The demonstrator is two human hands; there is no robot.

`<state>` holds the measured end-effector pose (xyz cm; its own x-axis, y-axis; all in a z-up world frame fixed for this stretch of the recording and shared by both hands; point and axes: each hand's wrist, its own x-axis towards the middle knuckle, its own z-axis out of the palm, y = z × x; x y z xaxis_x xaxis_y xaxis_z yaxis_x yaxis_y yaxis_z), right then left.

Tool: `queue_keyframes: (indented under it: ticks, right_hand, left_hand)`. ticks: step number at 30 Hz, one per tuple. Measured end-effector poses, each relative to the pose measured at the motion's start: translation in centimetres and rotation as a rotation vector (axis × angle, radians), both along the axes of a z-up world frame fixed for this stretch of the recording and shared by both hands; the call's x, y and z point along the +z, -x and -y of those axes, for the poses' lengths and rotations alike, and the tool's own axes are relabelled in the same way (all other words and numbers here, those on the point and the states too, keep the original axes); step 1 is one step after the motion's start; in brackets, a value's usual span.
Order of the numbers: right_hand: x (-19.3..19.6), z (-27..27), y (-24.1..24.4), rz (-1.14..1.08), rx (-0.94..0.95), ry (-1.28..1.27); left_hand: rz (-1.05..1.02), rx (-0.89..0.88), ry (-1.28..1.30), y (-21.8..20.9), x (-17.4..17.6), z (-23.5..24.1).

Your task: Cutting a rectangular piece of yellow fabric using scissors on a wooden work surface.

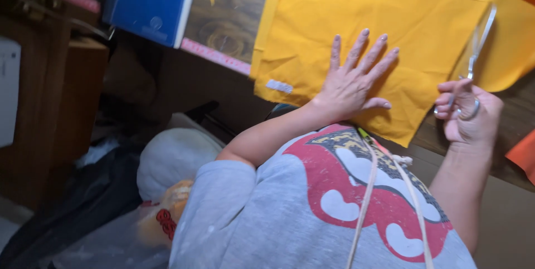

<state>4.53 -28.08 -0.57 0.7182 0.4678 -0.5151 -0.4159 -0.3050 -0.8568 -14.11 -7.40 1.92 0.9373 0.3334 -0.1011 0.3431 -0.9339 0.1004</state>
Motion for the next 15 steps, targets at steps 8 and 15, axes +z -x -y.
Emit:
queue_keyframes:
  ticks: [8, 15]
  right_hand:
    - [-0.3, -0.8, 0.1, -0.059, -0.050, -0.057]
    - [-3.5, -0.2, -0.1, -0.050, -0.089, -0.120]
  left_hand:
    - [0.100, -0.015, 0.029, 0.7, -0.1, -0.5]
    - [0.319, 0.004, 0.062, -2.6, -3.0, -1.5]
